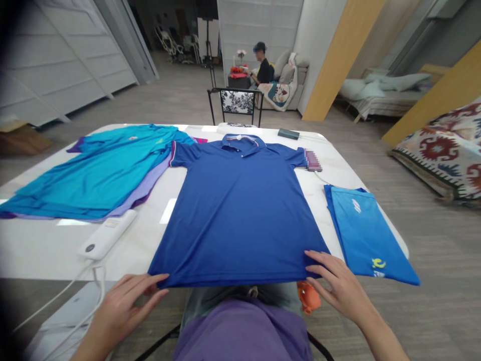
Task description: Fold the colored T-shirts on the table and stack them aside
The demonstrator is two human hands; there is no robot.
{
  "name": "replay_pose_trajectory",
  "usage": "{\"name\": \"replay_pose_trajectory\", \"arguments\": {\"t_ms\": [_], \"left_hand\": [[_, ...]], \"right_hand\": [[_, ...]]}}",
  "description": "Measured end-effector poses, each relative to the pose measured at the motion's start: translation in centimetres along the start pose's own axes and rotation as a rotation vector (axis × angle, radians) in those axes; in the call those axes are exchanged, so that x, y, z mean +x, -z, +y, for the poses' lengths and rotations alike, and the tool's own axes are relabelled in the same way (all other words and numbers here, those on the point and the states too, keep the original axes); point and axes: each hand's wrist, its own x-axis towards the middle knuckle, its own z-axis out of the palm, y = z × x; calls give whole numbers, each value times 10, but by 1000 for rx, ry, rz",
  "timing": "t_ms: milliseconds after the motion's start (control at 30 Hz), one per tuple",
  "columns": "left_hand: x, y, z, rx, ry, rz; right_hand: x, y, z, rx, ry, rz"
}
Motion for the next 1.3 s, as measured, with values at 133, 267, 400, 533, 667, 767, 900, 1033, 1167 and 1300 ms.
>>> {"name": "replay_pose_trajectory", "arguments": {"t_ms": [133, 267, 400, 533, 667, 767, 900, 1033, 1167, 1300], "left_hand": [[60, -3, 20, 62, 57, 48], [188, -22, 29, 1, 4, -51], [332, -51, 11, 59, 76, -36], [405, -72, -28, 164, 206, -43], [404, -82, -72, 255, 304, -79], [407, -85, -91, 302, 301, -62], [460, -90, -105, 318, 242, -40], [518, -100, -131, 304, 324, -101], [538, -104, -155, 307, 384, -102], [534, -98, -149, 300, 382, -68]], "right_hand": [[60, 1, -7, 15, -43, 13], [171, -10, 4, 22, -34, -37], [313, -35, 44, 15, -130, -67], [422, -56, 98, -54, -323, -68], [466, -69, 145, -175, -568, -134], [484, -79, 168, -269, -722, -134], [520, -91, 185, -238, -579, -79], [550, -100, 200, -172, -587, -135], [563, -102, 214, -190, -657, -95], [565, -103, 217, -214, -643, -78]]}}
